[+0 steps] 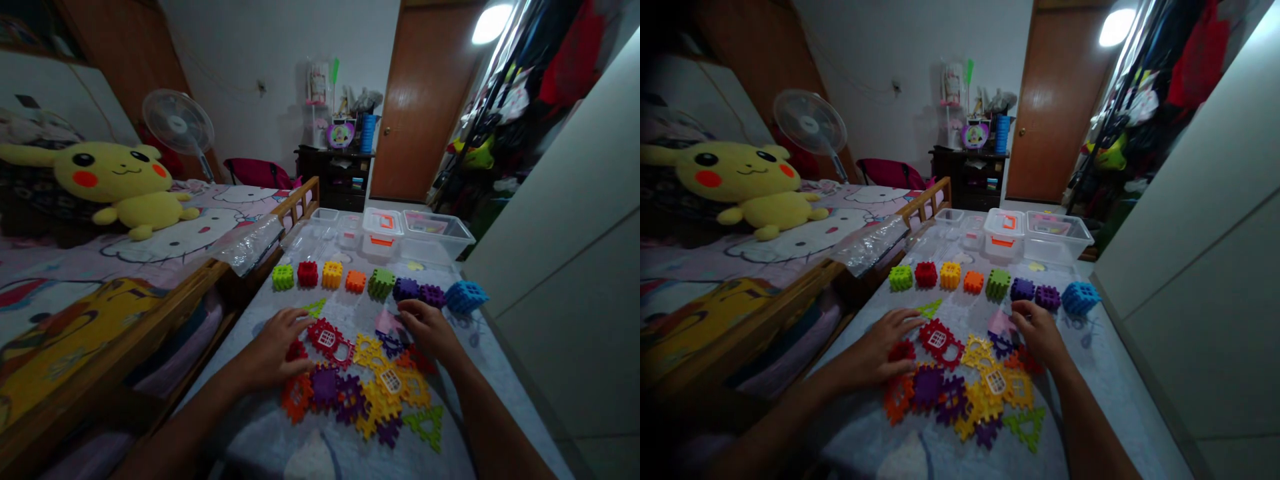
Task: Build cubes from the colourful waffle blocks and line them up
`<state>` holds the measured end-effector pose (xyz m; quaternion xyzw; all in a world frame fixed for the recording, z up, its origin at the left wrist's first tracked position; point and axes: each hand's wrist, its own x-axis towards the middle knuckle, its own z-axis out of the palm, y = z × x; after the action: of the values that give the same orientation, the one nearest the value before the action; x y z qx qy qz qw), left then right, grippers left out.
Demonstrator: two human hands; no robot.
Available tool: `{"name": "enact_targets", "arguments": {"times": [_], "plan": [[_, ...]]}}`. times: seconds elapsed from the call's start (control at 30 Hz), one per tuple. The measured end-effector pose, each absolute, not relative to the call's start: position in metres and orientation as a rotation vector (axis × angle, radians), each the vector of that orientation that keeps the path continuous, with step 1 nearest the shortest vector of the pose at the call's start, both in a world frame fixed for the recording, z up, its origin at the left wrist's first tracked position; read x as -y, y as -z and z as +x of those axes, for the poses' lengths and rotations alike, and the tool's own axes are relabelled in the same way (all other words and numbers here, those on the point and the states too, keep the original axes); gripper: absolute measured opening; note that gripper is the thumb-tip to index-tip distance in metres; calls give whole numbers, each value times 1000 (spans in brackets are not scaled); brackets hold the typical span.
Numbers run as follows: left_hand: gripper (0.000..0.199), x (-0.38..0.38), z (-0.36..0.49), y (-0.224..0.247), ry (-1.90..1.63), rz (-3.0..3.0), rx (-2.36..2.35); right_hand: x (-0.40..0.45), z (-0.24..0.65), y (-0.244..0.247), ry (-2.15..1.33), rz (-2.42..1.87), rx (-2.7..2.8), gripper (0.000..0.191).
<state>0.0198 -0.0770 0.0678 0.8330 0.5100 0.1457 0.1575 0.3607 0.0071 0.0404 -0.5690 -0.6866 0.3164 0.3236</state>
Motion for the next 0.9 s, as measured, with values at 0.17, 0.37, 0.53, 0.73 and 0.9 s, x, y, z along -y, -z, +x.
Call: {"name": "enact_targets", "arguments": {"times": [0.17, 0.37, 0.53, 0.73, 0.9], "plan": [[101, 121, 34, -51, -348, 2468, -1353, -3, 363, -53, -973, -1495, 1929, 35], [85, 113, 48, -35, -299, 2565, -1435, 34, 369, -77, -915, -1437, 2386, 53], [77, 106, 62, -38, -272, 2560, -1526, 81, 375, -76, -825, -1452, 2580, 90], [71, 101, 76, -43, -305, 2529, -1619, 105, 385, -41, -635, -1487, 2628, 88], [74, 91, 84, -44, -357, 2492, -1601, 87, 386, -19, -400, -1311, 2564, 55]]}}
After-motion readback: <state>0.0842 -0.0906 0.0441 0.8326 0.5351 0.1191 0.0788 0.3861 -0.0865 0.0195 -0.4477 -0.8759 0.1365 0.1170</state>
